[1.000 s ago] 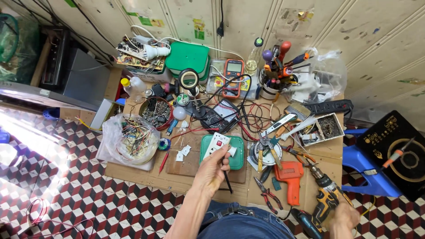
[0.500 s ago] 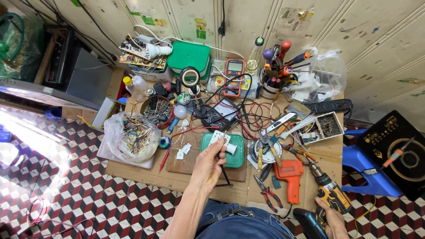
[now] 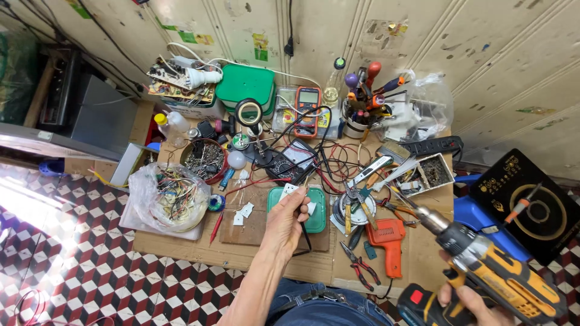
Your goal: Repairing or assembling an electrical power plug and connecting it to a wire using hand tools.
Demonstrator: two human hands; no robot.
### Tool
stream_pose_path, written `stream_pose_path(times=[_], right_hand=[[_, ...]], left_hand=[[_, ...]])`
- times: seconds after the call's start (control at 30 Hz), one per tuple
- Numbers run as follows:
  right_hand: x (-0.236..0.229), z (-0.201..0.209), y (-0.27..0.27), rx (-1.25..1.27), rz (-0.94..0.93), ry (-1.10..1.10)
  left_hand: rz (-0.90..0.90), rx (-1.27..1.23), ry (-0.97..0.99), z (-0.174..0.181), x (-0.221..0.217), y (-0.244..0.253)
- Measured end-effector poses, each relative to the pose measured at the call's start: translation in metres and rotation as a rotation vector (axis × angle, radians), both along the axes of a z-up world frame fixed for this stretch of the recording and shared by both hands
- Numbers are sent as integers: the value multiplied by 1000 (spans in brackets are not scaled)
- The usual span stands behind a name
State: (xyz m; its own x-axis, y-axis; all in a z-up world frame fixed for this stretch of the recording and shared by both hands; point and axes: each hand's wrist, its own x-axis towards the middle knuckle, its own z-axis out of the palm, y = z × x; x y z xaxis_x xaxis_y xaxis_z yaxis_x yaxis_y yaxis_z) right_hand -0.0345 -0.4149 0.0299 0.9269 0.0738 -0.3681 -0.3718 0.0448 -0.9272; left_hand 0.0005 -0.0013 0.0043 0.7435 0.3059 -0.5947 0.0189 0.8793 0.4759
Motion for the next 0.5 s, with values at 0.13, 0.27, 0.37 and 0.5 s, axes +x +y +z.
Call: stream_pose_path(times=[0.13, 0.27, 0.37, 0.5], right_hand=[[49, -4, 67, 259, 201, -117], [48, 21, 118, 3, 438, -363], [50, 34, 145, -88, 391, -291], [54, 31, 151, 18, 253, 5]], left_hand=[[37, -3, -52, -1, -11, 9], [81, -16, -34, 23, -23, 20], [118, -31, -51, 15, -29, 24], [161, -34, -92, 8, -35, 28]])
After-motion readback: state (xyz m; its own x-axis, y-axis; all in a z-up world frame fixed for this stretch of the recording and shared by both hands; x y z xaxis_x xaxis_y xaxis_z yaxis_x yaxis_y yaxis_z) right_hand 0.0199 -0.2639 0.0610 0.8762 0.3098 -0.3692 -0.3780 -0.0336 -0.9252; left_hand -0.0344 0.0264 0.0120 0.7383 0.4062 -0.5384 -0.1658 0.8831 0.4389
